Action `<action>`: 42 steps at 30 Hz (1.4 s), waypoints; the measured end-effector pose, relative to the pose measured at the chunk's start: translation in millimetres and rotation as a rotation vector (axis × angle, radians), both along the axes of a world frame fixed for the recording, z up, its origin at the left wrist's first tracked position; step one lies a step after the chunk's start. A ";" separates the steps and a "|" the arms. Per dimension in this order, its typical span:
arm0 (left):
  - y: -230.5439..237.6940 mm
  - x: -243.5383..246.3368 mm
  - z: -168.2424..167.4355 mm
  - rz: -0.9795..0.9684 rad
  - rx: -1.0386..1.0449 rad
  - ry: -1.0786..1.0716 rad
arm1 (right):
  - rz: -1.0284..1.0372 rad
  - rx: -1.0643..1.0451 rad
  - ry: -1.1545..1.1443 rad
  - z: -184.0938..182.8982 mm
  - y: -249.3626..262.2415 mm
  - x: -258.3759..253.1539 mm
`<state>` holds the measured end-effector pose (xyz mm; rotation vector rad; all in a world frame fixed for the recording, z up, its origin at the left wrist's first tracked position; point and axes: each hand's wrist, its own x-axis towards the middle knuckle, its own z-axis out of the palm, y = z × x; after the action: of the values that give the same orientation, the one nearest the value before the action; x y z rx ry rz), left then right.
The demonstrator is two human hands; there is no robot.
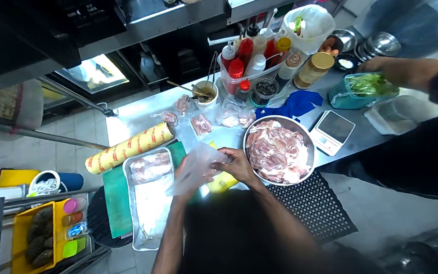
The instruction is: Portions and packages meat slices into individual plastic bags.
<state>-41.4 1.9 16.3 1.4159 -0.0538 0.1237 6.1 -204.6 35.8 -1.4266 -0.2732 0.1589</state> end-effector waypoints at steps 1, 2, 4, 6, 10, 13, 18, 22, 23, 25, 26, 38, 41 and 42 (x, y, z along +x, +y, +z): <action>-3.7 -2.5 4.9 0.031 0.050 0.005 | -0.001 0.004 -0.019 -0.8 -1.2 1.0; -5.9 -3.7 8.3 0.058 0.082 0.009 | 0.009 0.006 -0.032 -1.7 -1.7 1.6; -1.8 -0.4 5.9 0.066 0.100 0.009 | 0.037 -0.007 -0.032 -1.9 -2.3 2.6; 3.5 2.8 3.8 0.054 0.122 0.004 | 0.098 -0.061 0.000 1.3 -5.6 3.8; 7.6 2.7 15.5 0.040 0.229 -0.020 | 0.261 -0.211 -0.037 9.1 -13.5 15.1; 8.3 4.3 20.2 -0.018 0.167 -0.031 | 0.202 -0.085 -0.008 14.5 -10.4 18.9; 7.2 8.9 23.9 -0.040 0.118 -0.212 | 0.090 0.086 -0.060 17.3 -2.8 11.6; 4.1 17.0 32.4 -0.118 0.083 -0.406 | 0.196 0.144 -0.078 19.9 -6.8 11.8; 6.4 18.2 32.3 -0.152 0.082 -0.419 | 0.254 0.124 -0.076 22.3 -9.4 13.4; 10.9 18.9 32.0 -0.183 0.095 -0.392 | 0.312 0.048 -0.090 24.9 -12.0 14.2; 11.0 17.6 29.1 -0.135 0.099 -0.341 | 0.294 0.031 -0.090 24.6 -10.9 12.9; 19.9 12.8 27.7 -0.129 -0.082 -0.010 | 0.583 0.188 0.225 -1.3 -22.3 9.6; 27.3 17.5 27.0 -0.404 -0.045 -0.109 | 0.540 0.273 0.357 -7.7 -28.1 3.3; 27.3 18.7 24.5 -0.446 -0.046 -0.131 | 0.549 0.307 0.387 -9.3 -30.7 2.4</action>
<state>-22.7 29.3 40.7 1.3169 -0.4689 -0.1509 8.4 -235.3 26.4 -0.9636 -0.3457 0.7988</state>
